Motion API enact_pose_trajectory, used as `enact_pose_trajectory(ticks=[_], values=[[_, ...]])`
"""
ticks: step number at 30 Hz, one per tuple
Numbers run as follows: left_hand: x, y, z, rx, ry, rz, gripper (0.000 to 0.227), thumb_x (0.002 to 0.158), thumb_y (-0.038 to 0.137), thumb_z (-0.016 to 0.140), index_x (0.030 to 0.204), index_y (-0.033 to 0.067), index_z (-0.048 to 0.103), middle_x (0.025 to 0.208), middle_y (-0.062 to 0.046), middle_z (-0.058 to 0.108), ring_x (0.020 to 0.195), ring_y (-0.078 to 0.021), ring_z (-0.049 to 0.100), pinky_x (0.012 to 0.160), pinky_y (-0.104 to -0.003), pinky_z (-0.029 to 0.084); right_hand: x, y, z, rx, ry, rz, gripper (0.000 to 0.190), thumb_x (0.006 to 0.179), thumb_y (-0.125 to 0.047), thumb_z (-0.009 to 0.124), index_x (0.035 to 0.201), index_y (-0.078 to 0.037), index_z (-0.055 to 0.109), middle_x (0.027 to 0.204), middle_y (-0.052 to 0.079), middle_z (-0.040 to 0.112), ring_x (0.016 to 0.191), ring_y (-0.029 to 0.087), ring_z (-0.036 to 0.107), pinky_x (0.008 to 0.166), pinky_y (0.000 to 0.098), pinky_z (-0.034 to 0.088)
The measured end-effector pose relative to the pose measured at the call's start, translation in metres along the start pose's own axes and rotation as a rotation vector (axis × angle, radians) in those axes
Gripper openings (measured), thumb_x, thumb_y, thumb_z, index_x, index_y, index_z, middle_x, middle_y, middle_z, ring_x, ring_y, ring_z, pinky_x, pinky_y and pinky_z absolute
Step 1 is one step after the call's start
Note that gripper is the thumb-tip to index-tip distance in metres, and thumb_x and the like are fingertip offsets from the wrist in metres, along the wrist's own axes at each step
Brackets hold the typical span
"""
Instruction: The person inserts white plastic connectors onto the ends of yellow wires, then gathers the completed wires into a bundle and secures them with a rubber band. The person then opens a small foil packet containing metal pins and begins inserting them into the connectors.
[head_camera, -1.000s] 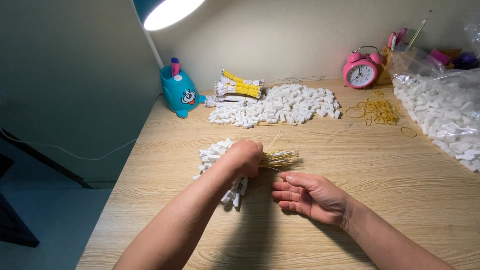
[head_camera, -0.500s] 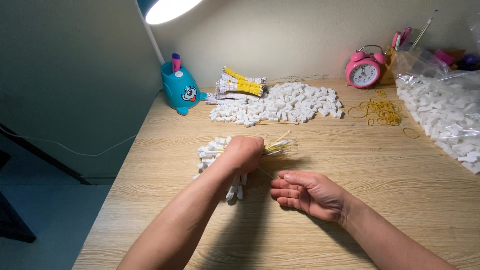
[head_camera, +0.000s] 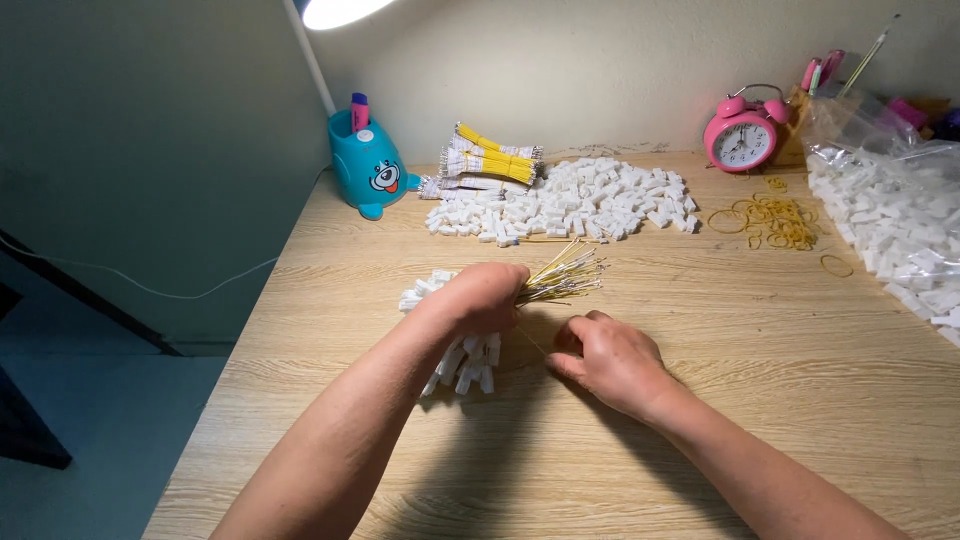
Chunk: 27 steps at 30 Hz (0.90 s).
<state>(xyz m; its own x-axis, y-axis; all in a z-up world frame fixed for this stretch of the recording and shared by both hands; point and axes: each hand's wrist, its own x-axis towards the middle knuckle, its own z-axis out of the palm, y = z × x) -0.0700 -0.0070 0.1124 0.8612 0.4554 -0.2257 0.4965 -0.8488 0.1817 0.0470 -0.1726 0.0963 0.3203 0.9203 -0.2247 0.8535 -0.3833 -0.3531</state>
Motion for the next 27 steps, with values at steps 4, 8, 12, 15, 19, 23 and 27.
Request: enact_pose_trajectory(ticks=[4,8,12,15,19,23,27], values=[[-0.001,-0.005,-0.005,-0.072,0.03,-0.011,0.032,0.074,0.021,0.068,0.105,0.0118,0.065,0.09,-0.011,0.071,0.1,-0.0327,0.069,0.088,-0.046,0.056,0.012,0.005,0.021,0.017,0.066,-0.014,0.026,0.084,-0.052,0.065,0.097,-0.03,0.069,0.095,-0.005,0.064,0.098,0.02,0.067,0.083,0.0349,0.054],[-0.004,-0.01,-0.008,-0.124,0.038,-0.018,0.032,0.074,0.022,0.066,0.104,0.011,0.065,0.092,-0.014,0.07,0.101,-0.0337,0.068,0.088,-0.046,0.055,0.021,0.01,0.033,-0.04,0.158,-0.033,0.034,0.085,-0.061,0.057,0.083,-0.028,0.066,0.082,-0.006,0.061,0.09,0.016,0.067,0.075,0.0336,0.054],[0.002,-0.022,-0.002,-0.195,0.085,0.016,0.026,0.069,0.022,0.066,0.092,0.0102,0.065,0.081,-0.014,0.068,0.091,-0.0344,0.07,0.079,-0.047,0.055,0.008,-0.001,-0.001,0.368,0.097,0.044,0.033,0.086,-0.048,0.059,0.097,-0.019,0.07,0.093,0.007,0.073,0.096,0.027,0.07,0.083,0.041,0.054],[-0.006,-0.021,-0.006,-0.288,0.113,0.014,0.022,0.066,0.017,0.066,0.086,0.0096,0.066,0.075,-0.014,0.066,0.084,-0.0337,0.07,0.075,-0.045,0.055,0.009,-0.004,-0.018,0.51,0.234,0.047,0.023,0.088,-0.035,0.063,0.102,-0.019,0.072,0.089,0.007,0.074,0.085,0.023,0.07,0.077,0.0386,0.054],[-0.006,-0.026,-0.005,-0.374,0.123,-0.003,0.019,0.063,0.02,0.064,0.081,0.0118,0.065,0.069,-0.011,0.063,0.078,-0.0292,0.069,0.069,-0.044,0.053,0.018,-0.004,-0.029,0.603,0.347,-0.028,0.017,0.087,-0.028,0.066,0.1,-0.02,0.073,0.082,0.004,0.074,0.074,0.014,0.066,0.068,0.0324,0.052],[-0.017,-0.021,-0.011,-0.44,0.147,0.03,0.017,0.061,0.016,0.064,0.077,0.0099,0.062,0.065,-0.01,0.06,0.071,-0.029,0.067,0.067,-0.042,0.052,0.027,-0.011,-0.032,0.83,0.4,-0.138,0.014,0.089,-0.017,0.068,0.099,-0.008,0.072,0.08,0.007,0.071,0.074,0.013,0.061,0.067,0.0287,0.054],[-0.025,-0.021,-0.021,-0.494,0.185,0.052,0.012,0.063,0.014,0.06,0.073,0.0085,0.059,0.063,-0.012,0.059,0.068,-0.0316,0.065,0.065,-0.043,0.05,0.044,-0.022,-0.025,1.087,0.307,-0.183,0.018,0.095,-0.02,0.063,0.099,-0.003,0.064,0.086,0.009,0.072,0.076,0.016,0.068,0.066,0.0257,0.056]])
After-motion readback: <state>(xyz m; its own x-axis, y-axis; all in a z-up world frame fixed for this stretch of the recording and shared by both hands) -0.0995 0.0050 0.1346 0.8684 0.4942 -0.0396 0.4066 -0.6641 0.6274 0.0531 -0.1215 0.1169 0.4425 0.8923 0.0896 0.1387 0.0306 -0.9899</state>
